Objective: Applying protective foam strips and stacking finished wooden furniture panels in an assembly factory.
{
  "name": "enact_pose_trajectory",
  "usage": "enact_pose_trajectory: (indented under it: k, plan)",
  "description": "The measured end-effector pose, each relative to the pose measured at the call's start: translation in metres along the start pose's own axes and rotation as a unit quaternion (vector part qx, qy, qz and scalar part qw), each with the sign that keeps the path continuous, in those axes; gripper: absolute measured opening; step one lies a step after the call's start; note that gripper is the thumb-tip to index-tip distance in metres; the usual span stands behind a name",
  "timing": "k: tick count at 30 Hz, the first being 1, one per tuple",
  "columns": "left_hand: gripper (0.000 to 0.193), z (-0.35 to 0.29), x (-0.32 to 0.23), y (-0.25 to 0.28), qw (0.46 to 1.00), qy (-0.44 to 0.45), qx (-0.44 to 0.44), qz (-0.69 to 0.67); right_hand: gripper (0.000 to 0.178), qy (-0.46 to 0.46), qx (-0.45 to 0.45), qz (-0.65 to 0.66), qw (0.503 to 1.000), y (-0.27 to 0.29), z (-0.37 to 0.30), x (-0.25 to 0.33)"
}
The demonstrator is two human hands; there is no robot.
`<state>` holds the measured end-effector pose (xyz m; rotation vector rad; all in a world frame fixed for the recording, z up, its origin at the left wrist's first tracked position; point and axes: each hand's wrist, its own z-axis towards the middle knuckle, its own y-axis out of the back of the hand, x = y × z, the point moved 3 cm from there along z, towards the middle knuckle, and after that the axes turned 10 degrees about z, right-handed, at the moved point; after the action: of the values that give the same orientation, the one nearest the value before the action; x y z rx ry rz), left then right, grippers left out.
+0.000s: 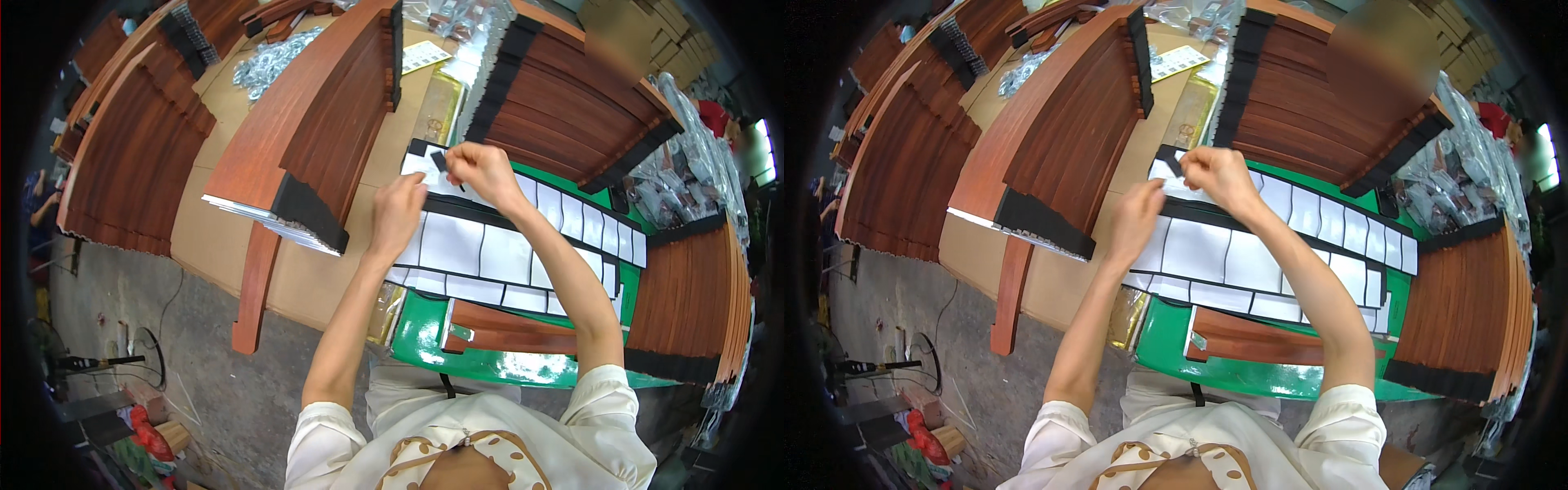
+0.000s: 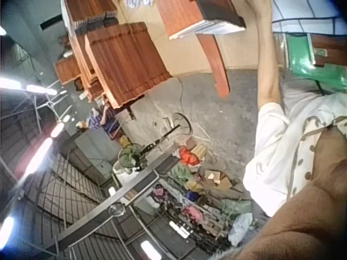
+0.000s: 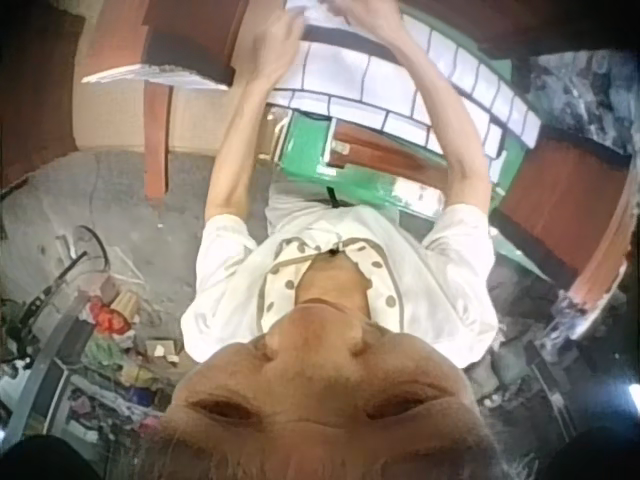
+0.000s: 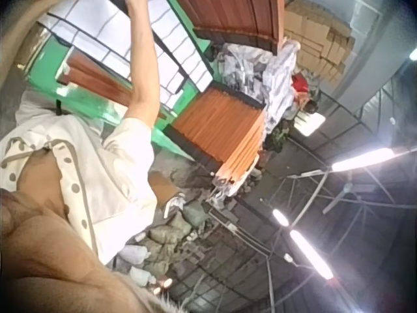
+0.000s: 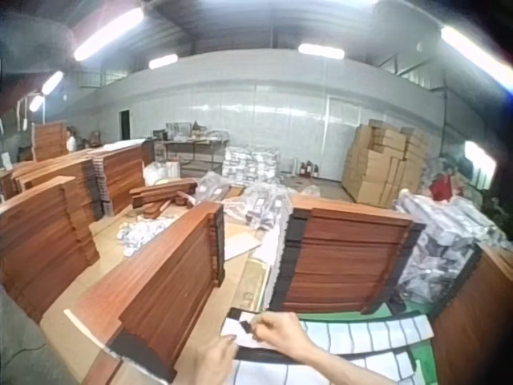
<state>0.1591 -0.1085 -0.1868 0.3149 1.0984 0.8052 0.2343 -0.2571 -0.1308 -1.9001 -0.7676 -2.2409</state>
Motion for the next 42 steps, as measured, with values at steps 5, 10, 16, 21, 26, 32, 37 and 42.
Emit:
enact_pose_trajectory:
  k: [5,10,16,21,26,32,37,42]
  plan:
    - [0.020,-0.033,-0.075,0.055,0.984,0.082,0.060,-0.149,0.016,0.356,-0.036,-0.206,0.911,0.004,-0.097,0.054]
    - [0.016,-0.073,-0.115,0.072,0.986,0.021,0.060,-0.152,0.024,0.430,-0.023,-0.319,0.844,0.001,-0.165,0.081]
    - [0.024,-0.122,-0.132,0.085,0.987,-0.116,0.031,-0.107,0.029,0.322,0.015,-0.156,0.934,0.005,-0.219,0.080]
    - [0.031,-0.164,-0.136,0.090,0.976,-0.200,0.041,-0.071,0.031,0.291,0.018,-0.117,0.949,-0.012,-0.263,0.069]
    - [0.047,-0.179,-0.118,0.080,0.981,-0.093,0.084,-0.148,0.030,0.234,0.003,-0.091,0.968,-0.012,-0.278,0.063]
    - [0.042,-0.154,-0.104,0.056,0.979,0.033,0.142,-0.143,0.022,0.045,-0.120,-0.046,0.991,0.000,-0.260,0.045]
    - [0.031,-0.148,-0.101,0.044,0.964,0.029,0.177,-0.194,0.024,0.067,-0.076,-0.101,0.990,-0.002,-0.251,0.041]
    - [0.025,-0.147,-0.099,0.039,0.965,0.018,0.169,-0.199,0.026,0.082,-0.064,-0.136,0.985,-0.004,-0.246,0.041]
